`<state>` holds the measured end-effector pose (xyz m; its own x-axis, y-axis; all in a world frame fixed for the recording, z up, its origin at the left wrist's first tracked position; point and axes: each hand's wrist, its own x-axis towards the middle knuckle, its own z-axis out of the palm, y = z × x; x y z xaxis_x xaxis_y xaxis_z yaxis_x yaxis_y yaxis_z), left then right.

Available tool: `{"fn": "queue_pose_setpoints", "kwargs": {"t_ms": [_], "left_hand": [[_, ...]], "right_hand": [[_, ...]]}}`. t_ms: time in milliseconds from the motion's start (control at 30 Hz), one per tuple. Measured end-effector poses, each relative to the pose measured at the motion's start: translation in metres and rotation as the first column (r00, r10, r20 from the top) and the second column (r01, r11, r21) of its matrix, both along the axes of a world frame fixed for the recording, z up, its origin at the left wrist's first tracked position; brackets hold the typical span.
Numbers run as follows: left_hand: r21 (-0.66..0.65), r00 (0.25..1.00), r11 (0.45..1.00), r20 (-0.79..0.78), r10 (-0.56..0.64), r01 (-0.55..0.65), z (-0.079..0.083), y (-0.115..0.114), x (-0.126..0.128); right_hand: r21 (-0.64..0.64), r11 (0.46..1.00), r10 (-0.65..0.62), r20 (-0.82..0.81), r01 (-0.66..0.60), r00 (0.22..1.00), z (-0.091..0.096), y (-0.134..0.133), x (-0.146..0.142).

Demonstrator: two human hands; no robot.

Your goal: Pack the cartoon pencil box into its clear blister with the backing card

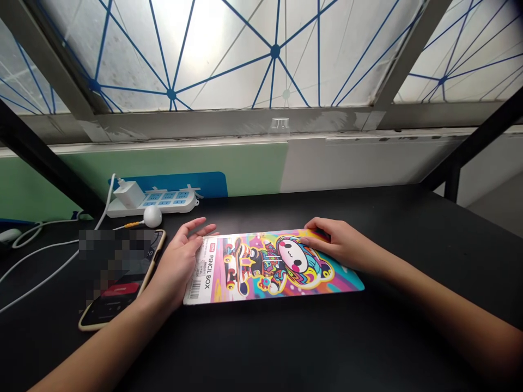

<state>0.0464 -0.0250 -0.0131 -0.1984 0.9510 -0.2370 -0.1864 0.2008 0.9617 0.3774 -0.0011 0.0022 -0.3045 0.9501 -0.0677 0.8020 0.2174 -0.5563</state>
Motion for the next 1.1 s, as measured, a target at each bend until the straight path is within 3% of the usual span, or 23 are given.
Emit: {"fn": "queue_pose_setpoints", "kwargs": {"t_ms": [200,300,367,433,467,533,633,733,833,900,967,1100], "left_hand": [[-0.002,0.997,0.998,-0.053,-0.056,0.056,0.001,-0.001,-0.002],[0.114,0.946,0.973,-0.282,-0.161,0.199,-0.001,-0.001,-0.006],[0.16,0.795,0.918,-0.567,-0.216,0.363,-0.003,-0.002,-0.01],[0.137,0.574,0.861,-0.794,-0.2,0.489,-0.003,-0.003,-0.014],[0.13,0.48,0.842,-0.861,-0.166,0.524,-0.001,-0.003,-0.016],[0.177,0.367,0.798,-0.928,-0.06,0.576,0.004,-0.005,-0.019],[0.358,0.32,0.651,-0.93,0.182,0.669,0.018,-0.009,-0.022],[0.485,0.302,0.493,-0.863,0.405,0.722,0.032,-0.014,-0.025],[0.451,0.236,0.409,-0.847,0.476,0.793,0.036,-0.019,-0.026],[0.381,0.194,0.381,-0.874,0.446,0.842,0.034,-0.02,-0.026],[0.33,0.172,0.373,-0.901,0.399,0.867,0.031,-0.022,-0.025],[0.288,0.192,0.429,-0.948,0.253,0.856,0.031,-0.026,-0.024]], "right_hand": [[0.011,1.0,0.001,-0.008,-0.001,1.0,0.001,-0.001,0.001],[0.015,1.0,0.004,-0.02,-0.003,1.0,-0.001,-0.001,0.002],[0.04,0.999,0.005,-0.026,-0.004,1.0,-0.002,0.0,0.003],[0.094,0.996,0.006,-0.04,-0.002,0.999,-0.003,0.0,0.003],[0.134,0.991,0.004,-0.049,0.002,0.999,-0.002,-0.001,0.004],[0.244,0.969,-0.004,-0.074,0.022,0.997,0.0,-0.004,0.004],[0.46,0.887,0.005,-0.112,0.047,0.994,0.006,-0.015,0.004],[0.66,0.751,0.085,-0.106,0.006,0.991,0.012,-0.028,0.004],[0.775,0.616,0.192,0.027,-0.142,0.981,0.015,-0.036,0.003],[0.781,0.567,0.259,0.133,-0.263,0.957,0.016,-0.037,0.002],[0.742,0.586,0.297,0.178,-0.326,0.938,0.016,-0.038,0.002],[0.571,0.76,0.27,0.157,-0.31,0.95,0.019,-0.042,0.002]]}}
